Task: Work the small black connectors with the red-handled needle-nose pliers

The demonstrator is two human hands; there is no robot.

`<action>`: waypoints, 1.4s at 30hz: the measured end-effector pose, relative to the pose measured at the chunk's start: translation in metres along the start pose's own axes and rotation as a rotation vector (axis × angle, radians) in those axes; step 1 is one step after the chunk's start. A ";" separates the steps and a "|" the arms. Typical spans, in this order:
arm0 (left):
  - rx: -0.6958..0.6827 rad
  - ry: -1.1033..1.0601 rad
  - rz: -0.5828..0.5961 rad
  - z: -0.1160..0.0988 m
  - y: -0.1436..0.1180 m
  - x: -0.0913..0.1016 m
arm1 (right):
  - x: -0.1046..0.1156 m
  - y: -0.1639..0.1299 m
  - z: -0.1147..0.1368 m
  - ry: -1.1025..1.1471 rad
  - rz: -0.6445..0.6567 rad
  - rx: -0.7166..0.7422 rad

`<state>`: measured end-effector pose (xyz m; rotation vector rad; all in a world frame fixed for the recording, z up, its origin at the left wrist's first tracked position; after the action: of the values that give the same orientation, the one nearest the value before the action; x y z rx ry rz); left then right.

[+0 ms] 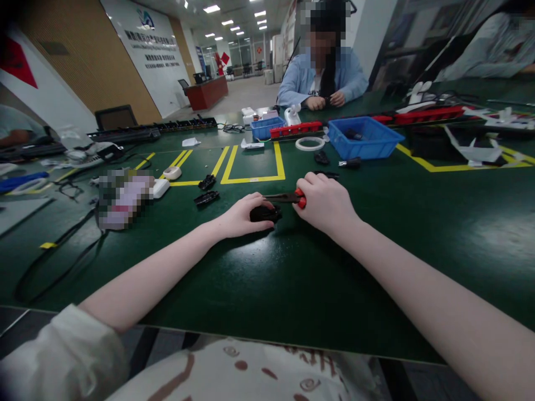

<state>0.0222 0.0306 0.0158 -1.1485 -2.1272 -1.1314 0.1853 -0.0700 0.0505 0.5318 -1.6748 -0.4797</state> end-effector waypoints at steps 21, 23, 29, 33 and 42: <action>-0.047 -0.088 -0.012 -0.014 0.003 -0.001 | -0.021 -0.005 -0.016 0.210 -0.012 0.109; -0.042 -0.102 -0.038 -0.016 0.003 0.000 | -0.023 -0.003 -0.009 0.226 0.001 0.133; -0.009 -0.137 -0.072 -0.020 0.004 0.000 | -0.020 -0.002 -0.005 0.243 0.019 0.125; 0.023 -0.125 -0.063 -0.021 0.003 -0.001 | -0.020 -0.003 -0.012 0.250 0.031 0.077; 0.064 -0.151 -0.072 -0.020 0.005 -0.001 | -0.023 -0.003 -0.015 0.284 0.082 0.035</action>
<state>0.0274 0.0148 0.0284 -1.1698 -2.3194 -1.0280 0.2034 -0.0592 0.0334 0.5287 -1.4279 -0.2999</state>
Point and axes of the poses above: each hand's wrist, its own y-axis towards the middle knuckle, its own x-axis out of the back of the hand, z = x × y, the point moved 4 cm from there along y, towards the middle knuckle, and after that the axes turned 6 degrees about -z, right-handed, at the moved point
